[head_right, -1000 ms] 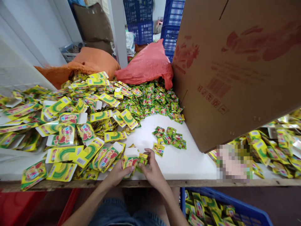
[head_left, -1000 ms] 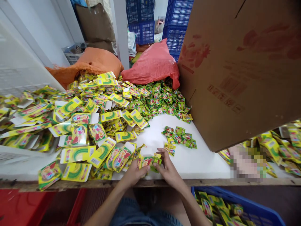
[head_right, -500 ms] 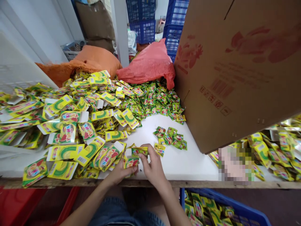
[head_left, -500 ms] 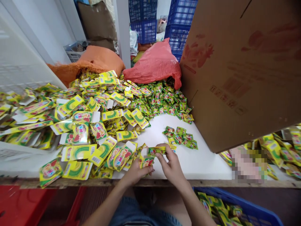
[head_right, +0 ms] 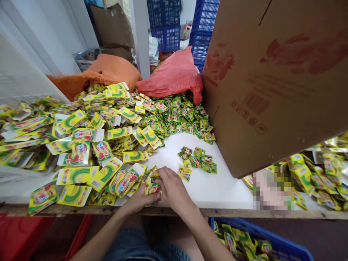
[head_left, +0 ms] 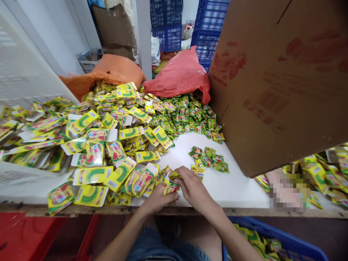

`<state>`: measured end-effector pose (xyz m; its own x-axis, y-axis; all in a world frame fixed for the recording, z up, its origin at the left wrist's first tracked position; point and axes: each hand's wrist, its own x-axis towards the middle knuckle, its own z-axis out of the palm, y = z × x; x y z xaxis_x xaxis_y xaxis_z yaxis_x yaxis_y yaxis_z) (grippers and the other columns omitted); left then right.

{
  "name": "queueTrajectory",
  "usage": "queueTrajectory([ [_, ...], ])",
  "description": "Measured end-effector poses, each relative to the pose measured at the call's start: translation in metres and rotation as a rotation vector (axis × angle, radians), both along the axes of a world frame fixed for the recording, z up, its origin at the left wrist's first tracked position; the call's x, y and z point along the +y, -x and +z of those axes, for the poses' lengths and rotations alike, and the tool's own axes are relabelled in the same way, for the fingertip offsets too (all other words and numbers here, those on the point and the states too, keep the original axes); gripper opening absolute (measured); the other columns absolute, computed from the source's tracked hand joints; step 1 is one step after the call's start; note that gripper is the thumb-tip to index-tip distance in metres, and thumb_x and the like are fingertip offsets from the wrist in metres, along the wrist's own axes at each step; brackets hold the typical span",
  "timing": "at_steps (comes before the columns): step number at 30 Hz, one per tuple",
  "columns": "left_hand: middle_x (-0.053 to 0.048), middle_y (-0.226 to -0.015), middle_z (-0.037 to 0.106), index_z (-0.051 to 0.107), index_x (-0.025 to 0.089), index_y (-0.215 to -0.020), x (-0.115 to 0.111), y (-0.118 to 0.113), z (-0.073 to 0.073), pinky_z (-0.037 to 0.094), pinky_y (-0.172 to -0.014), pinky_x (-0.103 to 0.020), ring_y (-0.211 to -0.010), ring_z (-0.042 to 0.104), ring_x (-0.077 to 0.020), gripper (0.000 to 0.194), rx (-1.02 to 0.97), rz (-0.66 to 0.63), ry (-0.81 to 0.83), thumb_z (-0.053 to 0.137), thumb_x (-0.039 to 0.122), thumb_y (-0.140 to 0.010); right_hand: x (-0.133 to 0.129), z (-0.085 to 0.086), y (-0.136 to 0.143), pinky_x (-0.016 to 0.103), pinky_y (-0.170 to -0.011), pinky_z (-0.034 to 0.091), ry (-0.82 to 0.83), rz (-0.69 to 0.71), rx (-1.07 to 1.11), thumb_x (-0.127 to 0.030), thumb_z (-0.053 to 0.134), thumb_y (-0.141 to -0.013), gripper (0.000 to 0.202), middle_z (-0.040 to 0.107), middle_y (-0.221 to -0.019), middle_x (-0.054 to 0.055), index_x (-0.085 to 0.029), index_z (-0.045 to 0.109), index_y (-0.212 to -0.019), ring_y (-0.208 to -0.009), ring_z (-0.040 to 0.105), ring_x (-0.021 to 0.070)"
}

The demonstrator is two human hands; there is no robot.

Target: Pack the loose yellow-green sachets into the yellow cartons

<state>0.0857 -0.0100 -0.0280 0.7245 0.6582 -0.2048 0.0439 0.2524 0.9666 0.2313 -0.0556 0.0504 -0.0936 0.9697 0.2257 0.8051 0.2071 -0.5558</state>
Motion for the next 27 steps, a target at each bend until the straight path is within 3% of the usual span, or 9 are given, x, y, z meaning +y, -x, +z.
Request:
queueTrajectory([
  [4,0.0,-0.062,0.06,0.06,0.015,-0.074,0.0,0.0,-0.001,0.045,-0.058,-0.025,-0.058,0.054,-0.014,0.018,-0.039,-0.037,0.024,0.064,0.032,-0.069,0.001,0.006,0.0,0.033,-0.074,0.043,0.031,0.042,-0.146,-0.009,0.045,-0.081,0.017,0.056,-0.085,0.005,-0.021,0.055,-0.089,-0.083,0.052,0.0204],
  [7,-0.002,-0.065,0.062,0.062,0.014,-0.078,0.0,0.001,-0.001,0.047,-0.064,-0.028,-0.065,0.057,-0.0163,0.021,-0.022,0.021,0.011,0.064,0.033,-0.069,-0.001,0.006,0.001,0.031,-0.079,0.043,0.036,0.1,0.018,-0.008,0.044,-0.082,0.028,0.056,-0.099,0.006,-0.021,0.051,-0.105,-0.092,0.052,0.0189],
  [10,-0.005,-0.073,0.065,0.063,0.012,-0.088,0.0,0.003,-0.001,0.048,-0.069,-0.03,-0.073,0.059,-0.0186,0.028,-0.01,0.024,0.021,0.064,0.034,-0.07,-0.003,-0.002,0.001,0.03,-0.081,0.043,-0.03,0.024,0.238,-0.011,0.042,-0.085,0.028,0.057,-0.102,0.005,-0.022,0.047,-0.111,-0.094,0.053,0.017],
  [14,-0.006,-0.094,0.066,0.06,0.014,-0.105,0.002,0.003,0.0,0.046,-0.079,-0.033,-0.087,0.058,-0.021,0.04,0.006,0.032,-0.034,0.065,0.029,-0.069,-0.004,-0.01,0.004,0.037,-0.081,0.042,-0.098,-0.065,0.131,-0.017,0.048,-0.085,0.013,0.055,-0.094,0.006,-0.022,0.058,-0.091,-0.092,0.05,0.021],
  [19,-0.006,-0.108,0.062,0.056,0.016,-0.114,0.002,0.0,0.005,0.039,-0.095,-0.039,-0.101,0.054,-0.0238,0.049,-0.061,0.067,-0.148,0.067,0.023,-0.066,-0.004,-0.008,0.008,0.045,-0.09,0.035,-0.042,-0.019,0.047,-0.023,0.053,-0.084,0.017,0.05,-0.116,0.006,-0.021,0.06,-0.068,-0.11,0.041,0.0258],
  [22,-0.008,-0.116,0.059,0.049,0.016,-0.119,0.002,0.001,0.005,0.04,-0.094,-0.038,-0.106,0.053,-0.0245,0.057,-0.147,0.144,-0.126,0.069,0.023,-0.066,-0.005,-0.02,0.004,0.04,-0.09,0.037,-0.026,-0.064,0.23,-0.025,0.049,-0.086,0.011,0.054,-0.109,0.006,-0.022,0.059,-0.087,-0.105,0.047,0.0218],
  [24,-0.008,-0.115,0.059,0.049,0.016,-0.117,0.002,0.001,0.004,0.042,-0.091,-0.036,-0.105,0.054,-0.0244,0.057,-0.18,0.191,-0.093,0.07,0.024,-0.066,-0.008,-0.034,0.003,0.034,-0.085,0.041,-0.034,-0.138,0.388,-0.027,0.049,-0.086,0.017,0.057,-0.099,0.005,-0.021,0.053,-0.101,-0.096,0.052,0.0185],
  [27,-0.007,-0.103,0.064,0.055,0.014,-0.106,0.003,0.001,0.001,0.045,-0.084,-0.033,-0.095,0.058,-0.0234,0.047,-0.14,0.166,-0.071,0.073,0.025,-0.064,-0.015,-0.055,0.005,0.029,-0.079,0.044,-0.058,-0.219,0.538,-0.029,0.052,-0.084,0.02,0.058,-0.093,0.004,-0.021,0.049,-0.102,-0.088,0.055,0.0163],
])
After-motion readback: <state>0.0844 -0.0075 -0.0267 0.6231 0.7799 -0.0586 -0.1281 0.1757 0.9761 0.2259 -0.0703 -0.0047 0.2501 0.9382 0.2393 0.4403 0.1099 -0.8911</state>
